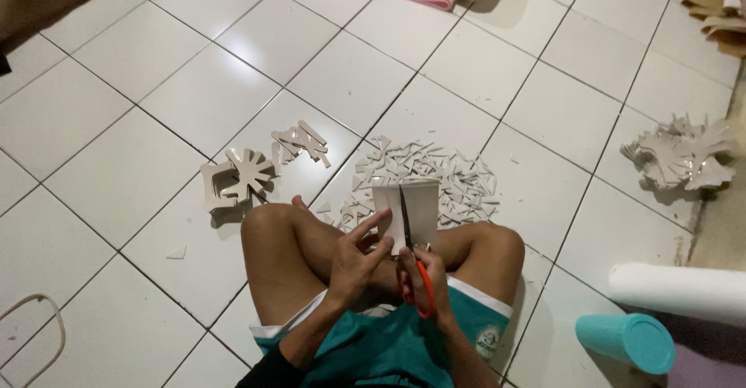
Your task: The person sits cross-legged on a tiled floor and cuts a white foam sheet into small strips and pieces using red-handled scissors, letting the cut pieces accumulate in a pile beside them. They then set the scissors down, unroll a longer foam sheet on the floor, and smooth it flat with both hands.
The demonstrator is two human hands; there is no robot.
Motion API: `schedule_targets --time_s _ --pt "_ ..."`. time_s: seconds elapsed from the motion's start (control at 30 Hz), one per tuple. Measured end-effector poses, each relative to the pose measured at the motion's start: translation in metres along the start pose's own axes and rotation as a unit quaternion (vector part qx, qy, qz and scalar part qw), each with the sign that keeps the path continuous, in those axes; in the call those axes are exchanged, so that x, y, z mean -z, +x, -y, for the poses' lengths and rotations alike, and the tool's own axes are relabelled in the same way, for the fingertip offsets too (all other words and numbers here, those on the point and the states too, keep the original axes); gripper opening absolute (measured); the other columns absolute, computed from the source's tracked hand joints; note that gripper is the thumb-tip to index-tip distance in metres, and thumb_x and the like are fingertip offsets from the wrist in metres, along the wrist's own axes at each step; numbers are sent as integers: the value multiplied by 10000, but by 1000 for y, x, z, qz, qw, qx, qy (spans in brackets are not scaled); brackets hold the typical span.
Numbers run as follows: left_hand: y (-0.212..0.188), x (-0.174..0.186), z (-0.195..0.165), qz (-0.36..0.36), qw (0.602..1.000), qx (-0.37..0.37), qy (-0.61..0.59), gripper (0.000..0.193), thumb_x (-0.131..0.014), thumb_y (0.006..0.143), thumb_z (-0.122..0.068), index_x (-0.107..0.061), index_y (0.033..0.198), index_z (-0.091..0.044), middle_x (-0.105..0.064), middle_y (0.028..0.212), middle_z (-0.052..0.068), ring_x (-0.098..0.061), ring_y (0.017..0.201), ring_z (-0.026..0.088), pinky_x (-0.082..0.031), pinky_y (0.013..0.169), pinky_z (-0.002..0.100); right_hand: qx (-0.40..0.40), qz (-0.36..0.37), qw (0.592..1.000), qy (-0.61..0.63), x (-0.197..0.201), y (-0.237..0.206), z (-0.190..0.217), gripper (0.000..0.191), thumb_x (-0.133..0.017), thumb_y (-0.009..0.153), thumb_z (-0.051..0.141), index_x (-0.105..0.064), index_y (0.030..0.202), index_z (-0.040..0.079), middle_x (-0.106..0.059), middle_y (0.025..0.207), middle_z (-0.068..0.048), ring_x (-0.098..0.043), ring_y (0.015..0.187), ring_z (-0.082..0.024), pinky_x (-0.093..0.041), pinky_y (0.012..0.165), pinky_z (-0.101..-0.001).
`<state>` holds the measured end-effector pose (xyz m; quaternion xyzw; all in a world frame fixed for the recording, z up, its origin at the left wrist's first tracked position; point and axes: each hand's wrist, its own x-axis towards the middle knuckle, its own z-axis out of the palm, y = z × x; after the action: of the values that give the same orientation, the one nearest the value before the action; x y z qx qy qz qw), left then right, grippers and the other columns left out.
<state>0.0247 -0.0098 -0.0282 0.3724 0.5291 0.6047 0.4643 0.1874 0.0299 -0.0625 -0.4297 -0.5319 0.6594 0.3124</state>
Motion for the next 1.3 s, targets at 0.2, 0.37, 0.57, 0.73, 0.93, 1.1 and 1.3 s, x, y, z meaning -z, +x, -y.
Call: schedule_targets --time_s 0.2,0.37,0.57,0.73,0.93,1.1,1.3 --pt "-4 0 -4 5 1000 11 14 499 -682 922 -74 -607 1414 -37 -714 1278 110 -712 998 150 -620 841 293 -28 0 999 33 1 -7 -4 486 -626 951 448 -576 683 45 -469 458 -25 -431 329 -107 -309 312 -274" --pt "-11 0 4 12 1000 17 -15 499 -678 919 -77 -596 1411 -46 -711 1300 110 -712 1052 149 -603 892 299 6 -1 998 62 1 -6 -16 527 -636 1001 416 -502 648 49 -447 445 -29 -393 318 -105 -281 311 -271" --pt "-16 5 19 -37 999 -11 12 387 -647 964 -106 -671 1339 -12 -755 1251 101 -722 1079 145 -582 915 270 -29 -7 988 153 7 -7 -32 432 -566 983 449 -539 788 65 -433 503 7 -399 356 -86 -317 323 -249" --pt "-28 3 23 -23 1000 10 5 377 -654 950 -107 -691 1314 -17 -780 1150 112 -722 981 159 -591 852 284 -12 10 984 179 9 -14 -33 402 -633 953 420 -568 884 29 -464 546 -10 -469 385 -116 -383 342 -275" --pt "-36 -14 11 11 1000 0 23 374 -682 931 -103 -694 1297 -25 -785 1117 117 -744 999 144 -601 875 278 -41 -48 991 120 5 -24 -8 315 -713 909 302 -593 871 13 -499 528 -37 -497 374 -158 -401 330 -316" --pt "-28 -18 6 45 998 13 37 391 -632 932 -95 -698 1313 -42 -804 1083 103 -750 986 141 -602 849 278 -55 -98 984 135 7 -26 3 294 -700 906 298 -633 869 14 -518 493 -66 -504 355 -163 -411 329 -310" --pt "-2 -13 17 62 997 13 33 382 -674 920 -77 -704 1296 -17 -788 1008 138 -721 898 156 -599 777 299 -7 -140 976 167 15 -15 -15 262 -705 915 287 -612 934 42 -487 559 -3 -495 418 -106 -416 391 -267"
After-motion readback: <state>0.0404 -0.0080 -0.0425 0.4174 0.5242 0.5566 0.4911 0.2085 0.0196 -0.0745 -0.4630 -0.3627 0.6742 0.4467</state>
